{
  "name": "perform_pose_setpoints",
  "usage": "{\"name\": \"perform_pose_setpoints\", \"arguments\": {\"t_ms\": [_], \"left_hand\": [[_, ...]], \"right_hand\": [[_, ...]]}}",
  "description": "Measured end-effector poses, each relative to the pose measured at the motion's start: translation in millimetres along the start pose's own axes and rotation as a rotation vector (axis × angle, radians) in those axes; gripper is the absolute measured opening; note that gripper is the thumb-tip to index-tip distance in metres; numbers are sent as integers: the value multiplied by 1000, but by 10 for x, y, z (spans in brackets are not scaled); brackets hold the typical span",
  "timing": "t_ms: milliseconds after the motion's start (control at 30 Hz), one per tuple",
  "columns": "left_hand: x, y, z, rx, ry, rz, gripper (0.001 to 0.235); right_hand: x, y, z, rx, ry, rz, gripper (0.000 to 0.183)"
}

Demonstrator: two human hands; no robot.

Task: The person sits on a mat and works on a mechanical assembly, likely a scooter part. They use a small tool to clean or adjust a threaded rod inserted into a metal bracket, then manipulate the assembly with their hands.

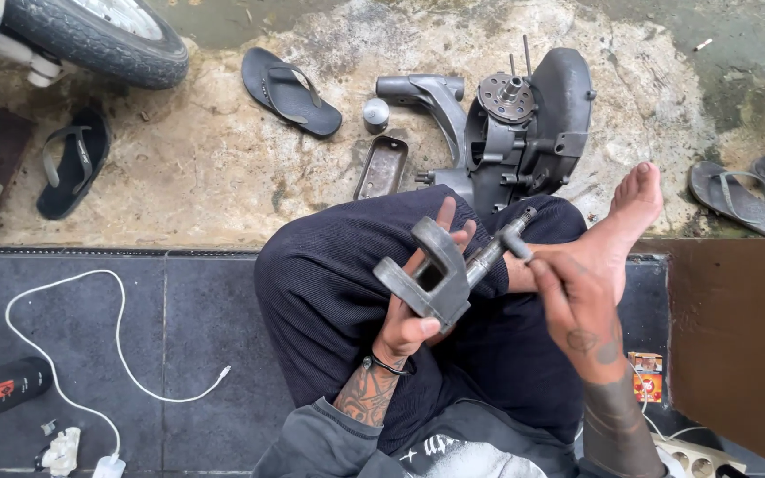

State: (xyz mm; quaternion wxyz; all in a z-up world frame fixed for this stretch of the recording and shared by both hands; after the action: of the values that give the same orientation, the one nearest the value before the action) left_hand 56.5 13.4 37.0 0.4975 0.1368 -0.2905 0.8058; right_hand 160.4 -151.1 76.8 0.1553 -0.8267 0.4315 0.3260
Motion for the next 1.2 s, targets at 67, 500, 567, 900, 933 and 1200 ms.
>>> {"name": "perform_pose_setpoints", "arguments": {"t_ms": [67,500,567,900,933,1200], "left_hand": [[5,55,36,0,-39,3,93],[62,33,25,-43,-400,0,94],[53,67,33,-39,-383,-2,95],[80,62,69,-8,-298,20,99],[93,66,70,-9,-296,13,99],[61,67,76,30,-119,-1,93]], "right_hand": [[-32,111,108,-72,17,-14,20],[-168,86,-53,-97,121,-13,18],[-63,155,24,-81,124,-4,17],[-86,166,130,-89,129,-38,17],[-112,190,137,-88,128,-31,17],[91,222,210,-55,37,-37,19]]}}
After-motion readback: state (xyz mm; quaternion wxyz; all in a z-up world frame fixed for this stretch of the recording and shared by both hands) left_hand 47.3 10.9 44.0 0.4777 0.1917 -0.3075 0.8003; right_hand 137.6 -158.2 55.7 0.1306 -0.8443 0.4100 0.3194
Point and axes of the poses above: each hand's wrist, its own y-axis away from the middle knuckle, its own z-axis out of the palm, x = y × z, the point moved 6 cm from there along -y, towards the middle knuckle, and after that the axes turned 2 degrees about y, right-handed, at the moved point
